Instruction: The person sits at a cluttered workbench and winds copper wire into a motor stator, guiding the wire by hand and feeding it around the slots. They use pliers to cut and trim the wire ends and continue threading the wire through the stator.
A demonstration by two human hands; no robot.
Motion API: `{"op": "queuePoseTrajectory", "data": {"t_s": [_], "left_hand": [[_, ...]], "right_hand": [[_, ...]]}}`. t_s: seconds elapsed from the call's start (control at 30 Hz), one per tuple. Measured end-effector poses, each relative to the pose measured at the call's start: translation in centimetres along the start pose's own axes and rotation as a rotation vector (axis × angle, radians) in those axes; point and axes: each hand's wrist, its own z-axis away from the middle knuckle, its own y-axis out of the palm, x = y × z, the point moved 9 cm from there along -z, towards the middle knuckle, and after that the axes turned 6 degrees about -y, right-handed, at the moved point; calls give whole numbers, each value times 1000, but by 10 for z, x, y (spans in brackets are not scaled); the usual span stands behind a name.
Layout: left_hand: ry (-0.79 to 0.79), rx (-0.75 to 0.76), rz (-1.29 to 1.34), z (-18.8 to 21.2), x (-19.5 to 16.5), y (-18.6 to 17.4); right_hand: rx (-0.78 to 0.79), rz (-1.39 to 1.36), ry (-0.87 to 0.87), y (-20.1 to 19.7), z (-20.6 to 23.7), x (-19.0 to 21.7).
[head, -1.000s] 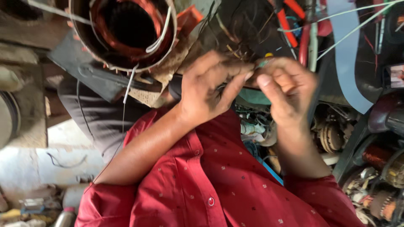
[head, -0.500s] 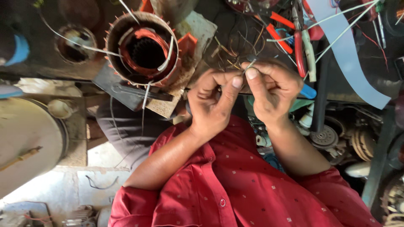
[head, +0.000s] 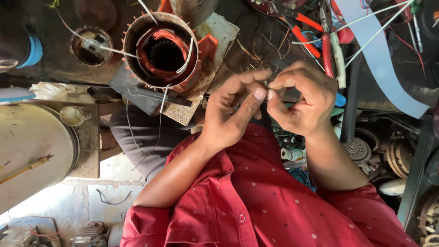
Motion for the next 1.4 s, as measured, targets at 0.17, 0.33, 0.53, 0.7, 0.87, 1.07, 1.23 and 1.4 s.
{"op": "queuePoseTrajectory", "data": {"t_s": [0.17, 0.33, 0.53, 0.7, 0.87, 1.07, 1.23, 1.4], "left_hand": [[83, 46, 133, 0, 5, 3], [7, 71, 366, -5, 23, 3], [-19, 74, 365, -7, 24, 1], [9, 40, 203, -4, 21, -2], [-166, 10, 149, -5, 36, -12], [-222, 22, 7, -2, 43, -18], [-171, 32, -29, 1, 40, -16], [-239, 30, 131, 4, 40, -17]], "right_hand": [[40, -9, 51, 9, 10, -8], [-167, -408, 207, 22, 33, -28], [-246, -699, 340, 34, 52, -45], [-202, -523, 282, 32, 51, -38], [-260, -652, 298, 28, 60, -44], [-121, -441, 222, 17, 40, -34], [-184, -20, 141, -24, -19, -75], [276, 604, 62, 0, -47, -112]]}}
